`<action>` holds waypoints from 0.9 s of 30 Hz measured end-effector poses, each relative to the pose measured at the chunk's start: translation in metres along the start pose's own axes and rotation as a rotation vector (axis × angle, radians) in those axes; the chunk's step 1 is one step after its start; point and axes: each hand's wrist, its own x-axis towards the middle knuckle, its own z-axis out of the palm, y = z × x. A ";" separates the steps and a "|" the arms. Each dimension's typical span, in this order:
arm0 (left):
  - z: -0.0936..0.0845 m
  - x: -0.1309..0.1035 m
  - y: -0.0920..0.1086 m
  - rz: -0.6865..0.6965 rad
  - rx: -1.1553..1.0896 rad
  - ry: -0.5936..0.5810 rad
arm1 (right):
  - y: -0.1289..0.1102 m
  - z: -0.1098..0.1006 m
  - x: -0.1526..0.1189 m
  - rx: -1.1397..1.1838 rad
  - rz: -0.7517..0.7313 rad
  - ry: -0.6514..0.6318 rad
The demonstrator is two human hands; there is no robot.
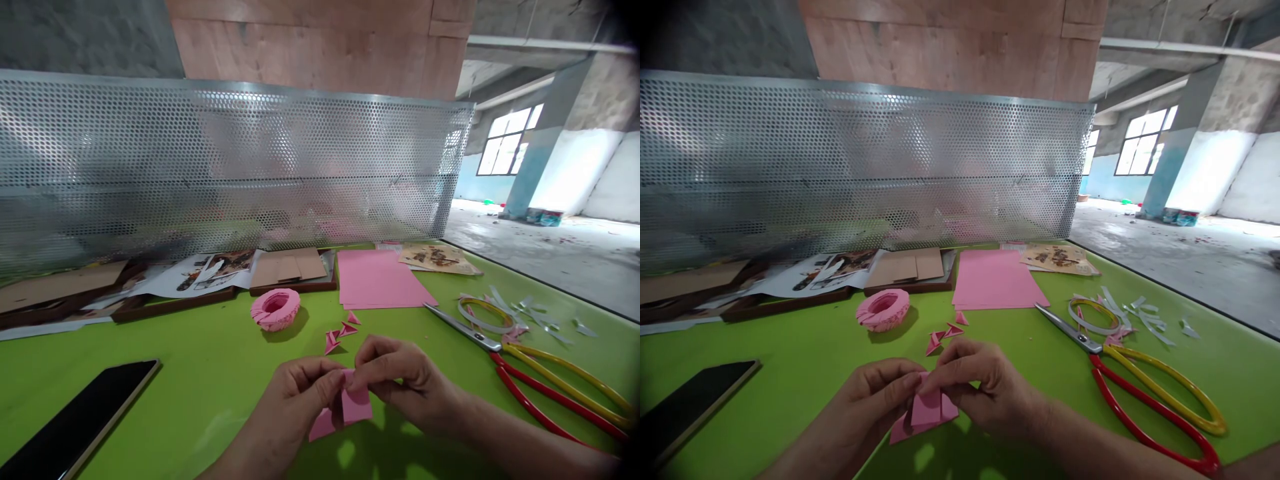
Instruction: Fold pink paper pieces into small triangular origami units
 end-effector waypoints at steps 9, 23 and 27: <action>0.000 -0.001 0.003 -0.050 0.058 0.028 | -0.001 -0.001 0.000 -0.011 0.027 -0.007; 0.001 0.003 0.005 -0.043 0.097 0.059 | 0.000 -0.002 -0.001 -0.005 0.023 -0.045; 0.003 0.001 0.008 -0.006 0.171 0.067 | 0.001 -0.002 -0.001 -0.015 0.035 -0.066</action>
